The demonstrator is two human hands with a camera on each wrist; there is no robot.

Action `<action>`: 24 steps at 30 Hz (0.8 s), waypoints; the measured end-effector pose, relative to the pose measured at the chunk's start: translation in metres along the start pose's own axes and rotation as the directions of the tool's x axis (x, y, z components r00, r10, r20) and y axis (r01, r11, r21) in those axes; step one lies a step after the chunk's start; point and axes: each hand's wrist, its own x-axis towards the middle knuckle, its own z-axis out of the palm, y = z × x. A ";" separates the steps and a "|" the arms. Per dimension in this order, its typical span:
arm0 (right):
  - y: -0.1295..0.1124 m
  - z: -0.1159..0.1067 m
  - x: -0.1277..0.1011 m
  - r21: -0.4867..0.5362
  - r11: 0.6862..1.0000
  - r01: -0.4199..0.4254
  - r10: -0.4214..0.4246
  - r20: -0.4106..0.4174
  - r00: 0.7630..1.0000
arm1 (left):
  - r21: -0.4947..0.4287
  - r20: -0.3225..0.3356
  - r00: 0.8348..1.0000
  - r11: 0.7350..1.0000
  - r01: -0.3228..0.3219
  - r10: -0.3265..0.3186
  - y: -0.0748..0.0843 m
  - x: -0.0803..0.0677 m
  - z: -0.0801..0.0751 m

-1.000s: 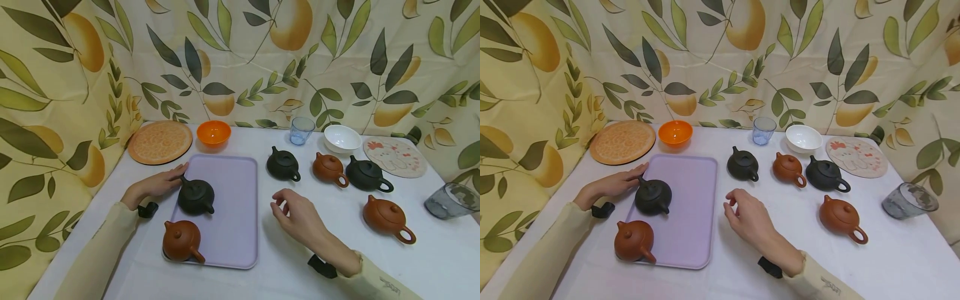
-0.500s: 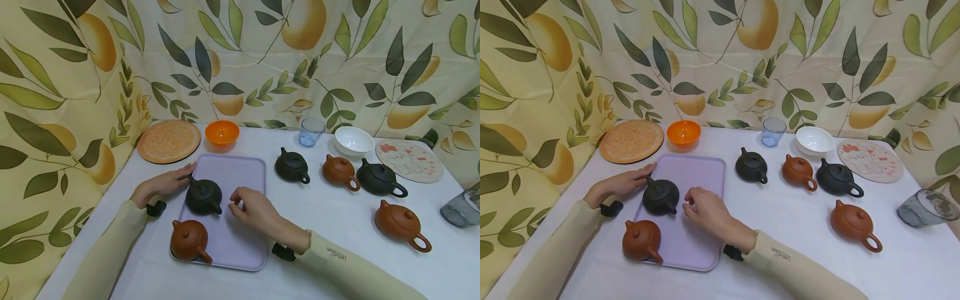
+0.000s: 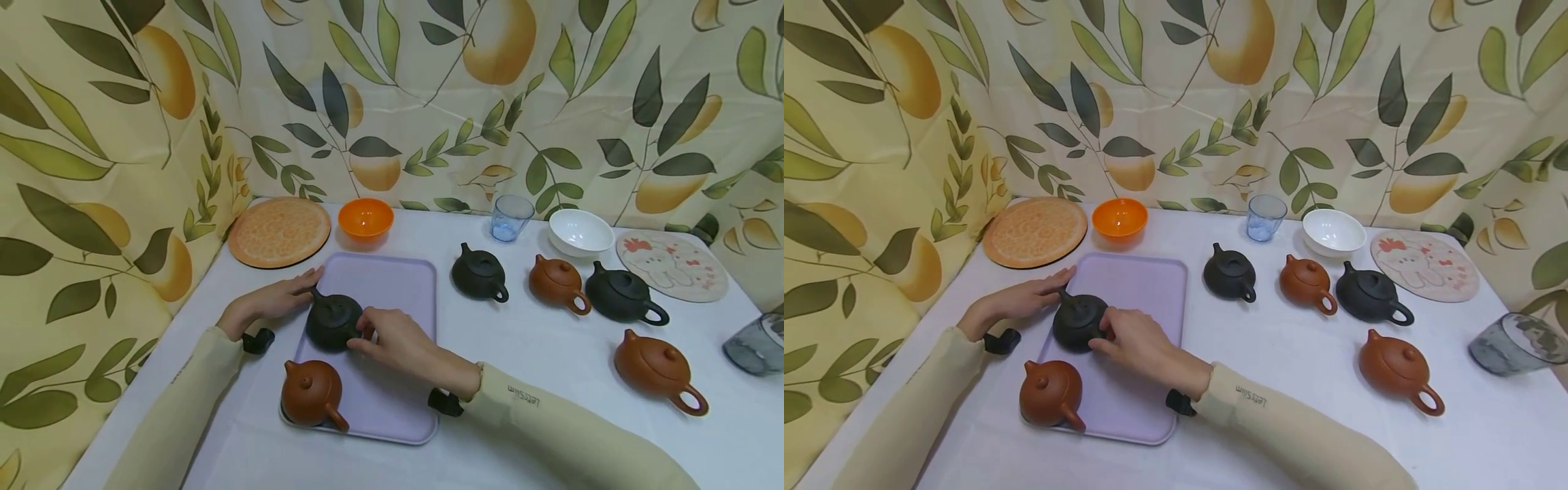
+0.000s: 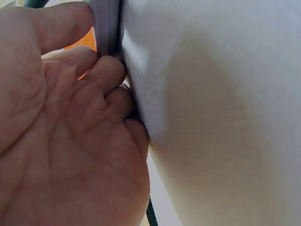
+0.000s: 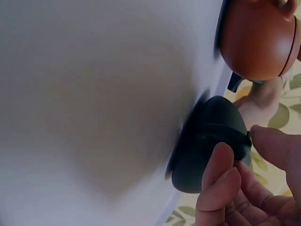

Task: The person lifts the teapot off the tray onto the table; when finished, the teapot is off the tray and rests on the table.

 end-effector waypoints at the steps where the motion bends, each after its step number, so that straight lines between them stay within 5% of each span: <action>1: 0.000 0.000 0.001 -0.003 1.000 0.000 0.000 0.006 1.000 | -0.002 0.000 1.000 1.000 -0.004 0.004 0.000 0.000 0.000; 11: -0.001 -0.001 0.004 -0.059 0.998 -0.016 0.013 -0.054 0.998 | 0.006 -0.007 1.000 1.000 -0.014 0.014 -0.001 0.001 0.000; 19: 0.009 -0.005 0.001 0.026 0.992 -0.121 0.123 -0.080 0.989 | 0.000 0.004 1.000 1.000 0.027 -0.027 0.002 0.001 0.000; 24: 0.014 -0.006 -0.002 0.028 0.993 -0.119 0.121 -0.086 0.989 | -0.007 0.010 0.999 0.999 0.041 -0.041 0.003 -0.002 -0.001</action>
